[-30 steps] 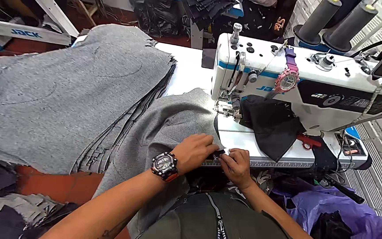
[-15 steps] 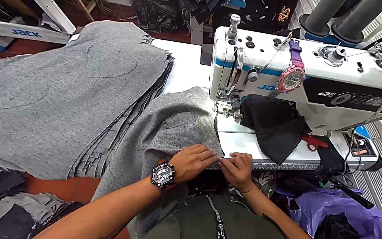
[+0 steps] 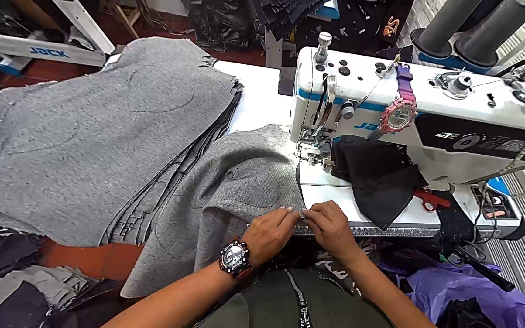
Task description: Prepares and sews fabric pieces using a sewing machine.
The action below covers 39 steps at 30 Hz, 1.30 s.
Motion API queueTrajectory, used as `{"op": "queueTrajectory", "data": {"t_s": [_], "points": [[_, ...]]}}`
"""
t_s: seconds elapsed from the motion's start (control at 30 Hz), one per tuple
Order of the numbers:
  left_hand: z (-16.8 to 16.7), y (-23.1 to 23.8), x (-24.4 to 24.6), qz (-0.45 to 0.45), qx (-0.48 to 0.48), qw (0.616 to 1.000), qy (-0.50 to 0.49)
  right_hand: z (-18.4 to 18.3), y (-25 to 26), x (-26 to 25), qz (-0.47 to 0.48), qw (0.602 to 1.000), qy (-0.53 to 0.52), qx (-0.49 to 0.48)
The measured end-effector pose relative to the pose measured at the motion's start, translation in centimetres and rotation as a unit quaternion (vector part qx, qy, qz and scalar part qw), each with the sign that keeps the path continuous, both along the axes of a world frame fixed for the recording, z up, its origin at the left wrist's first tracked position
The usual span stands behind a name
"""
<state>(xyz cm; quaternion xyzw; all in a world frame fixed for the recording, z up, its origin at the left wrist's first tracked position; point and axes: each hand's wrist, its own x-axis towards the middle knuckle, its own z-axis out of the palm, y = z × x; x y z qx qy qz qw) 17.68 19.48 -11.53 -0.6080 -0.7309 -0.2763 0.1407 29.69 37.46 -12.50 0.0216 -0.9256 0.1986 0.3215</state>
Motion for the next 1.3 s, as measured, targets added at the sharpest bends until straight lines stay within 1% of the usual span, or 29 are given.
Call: {"op": "queueTrajectory", "data": {"t_s": [0.07,0.13,0.23,0.3,0.37,0.4,0.5,0.57,0.7,0.9,1.03,1.1,1.17,1.3], "points": [[0.0,-0.1,0.1,0.021,0.011,0.999,-0.022,-0.2,0.0,-0.4,0.008,0.999,0.033,0.026],[1.0,-0.5,0.2,0.07,-0.026,0.997,-0.02,-0.5,0.0,-0.5,0.009,0.998,0.05,0.035],[2.2,-0.6,-1.3,0.157,-0.082,0.984,0.018,-1.1,0.0,-0.5,0.001,0.997,0.067,0.038],[2.4,0.0,-2.7,0.17,-0.128,0.977,0.02,-1.3,-0.4,-0.4,-0.003,0.997,0.07,0.036],[2.5,1.2,-3.9,0.145,-0.154,0.977,0.021,-1.4,-0.7,-0.6,-0.002,0.997,0.071,0.034],[2.4,1.9,-4.5,0.118,-0.153,0.981,0.021,-1.4,-0.8,-0.7,-0.004,0.997,0.071,0.032],[1.9,3.7,-6.0,0.017,-0.109,0.994,-0.004,-1.5,-1.1,-0.7,-0.021,0.997,0.068,0.015],[1.9,4.3,-6.0,-0.011,-0.085,0.996,-0.038,-1.5,-1.3,-0.8,-0.025,0.997,0.067,0.001],[2.0,3.2,-4.9,-0.016,-0.122,0.992,-0.022,-1.5,-1.1,-0.3,-0.022,0.998,0.053,-0.008],[1.9,2.1,-3.9,-0.003,-0.118,0.993,0.013,-0.8,0.2,0.5,-0.007,0.999,0.027,0.025],[2.1,2.3,-4.1,-0.028,-0.125,0.992,0.002,0.0,0.8,0.9,0.008,1.0,-0.008,0.026],[1.7,2.5,-4.5,-0.053,-0.11,0.993,0.001,0.0,0.7,1.0,0.013,0.999,-0.018,0.027],[1.6,2.7,-5.1,-0.063,-0.107,0.992,-0.012,-0.2,0.5,0.9,0.014,0.999,-0.012,0.026],[2.0,3.1,-5.8,-0.076,-0.132,0.988,-0.027,-0.3,0.1,0.5,0.021,1.0,-0.001,0.014]]}}
